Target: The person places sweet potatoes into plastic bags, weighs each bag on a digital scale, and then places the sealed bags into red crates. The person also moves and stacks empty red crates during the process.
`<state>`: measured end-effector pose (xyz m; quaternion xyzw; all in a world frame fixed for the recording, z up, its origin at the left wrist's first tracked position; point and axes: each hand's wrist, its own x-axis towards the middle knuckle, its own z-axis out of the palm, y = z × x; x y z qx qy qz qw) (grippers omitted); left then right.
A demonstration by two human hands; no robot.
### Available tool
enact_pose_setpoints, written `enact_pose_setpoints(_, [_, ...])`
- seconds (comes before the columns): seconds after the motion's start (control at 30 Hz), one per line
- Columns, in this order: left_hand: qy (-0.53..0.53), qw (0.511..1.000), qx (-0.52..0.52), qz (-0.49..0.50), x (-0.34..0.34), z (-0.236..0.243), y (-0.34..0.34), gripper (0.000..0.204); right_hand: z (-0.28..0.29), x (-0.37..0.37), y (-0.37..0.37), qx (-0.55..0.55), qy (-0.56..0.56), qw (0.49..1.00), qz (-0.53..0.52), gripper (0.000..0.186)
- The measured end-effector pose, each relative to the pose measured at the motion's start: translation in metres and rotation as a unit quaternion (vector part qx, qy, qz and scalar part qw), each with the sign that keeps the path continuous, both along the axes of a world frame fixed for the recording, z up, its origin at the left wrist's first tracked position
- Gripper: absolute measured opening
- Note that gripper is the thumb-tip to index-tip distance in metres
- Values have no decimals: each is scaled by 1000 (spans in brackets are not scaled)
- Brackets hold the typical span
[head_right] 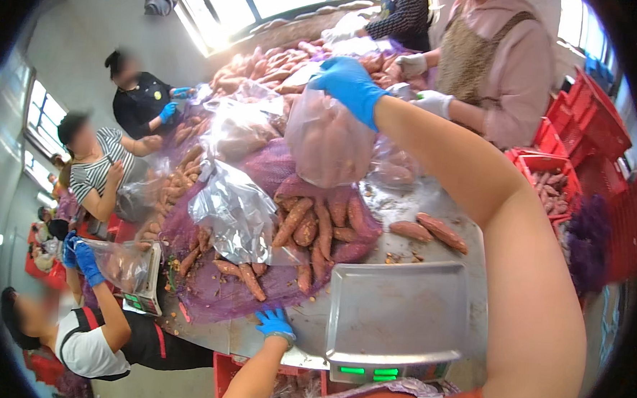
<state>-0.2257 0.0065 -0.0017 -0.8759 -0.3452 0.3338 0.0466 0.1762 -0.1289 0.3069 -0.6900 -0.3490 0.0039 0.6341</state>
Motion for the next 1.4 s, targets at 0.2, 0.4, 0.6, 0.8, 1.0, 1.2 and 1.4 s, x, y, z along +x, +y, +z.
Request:
enact_pose_setpoints(0.2, [-67, 997, -43, 23, -13, 13, 1, 81, 116, -70, -63, 156, 139, 976, 54, 8])
enact_pose_setpoints(0.4, [-268, 956, -110, 49, -55, 28, 14, 86, 119, -134, -144, 46, 143, 964, 221, 13])
enact_pose_setpoints(0.6, [-489, 696, -525, 19, -81, 77, -44, 87, 77, -260, -176, 71, 153, 966, 195, 15])
enact_pose_setpoints(0.8, [-371, 580, -725, 36, -60, 153, -140, 87, 63, -312, -222, 140, 362, 907, 165, 26])
enact_pose_setpoints(1.0, [-450, 586, -672, 57, -61, 127, -137, 82, 5, -327, -213, 34, 353, 918, 176, 31])
enact_pose_setpoints(1.2, [-393, 701, -594, 40, -88, 76, -121, 69, -39, -348, -203, -134, 379, 896, 186, 34])
enact_pose_setpoints(1.4, [-395, 710, -577, 74, -87, 78, -107, 54, -60, -347, -221, -21, 388, 917, 93, 36])
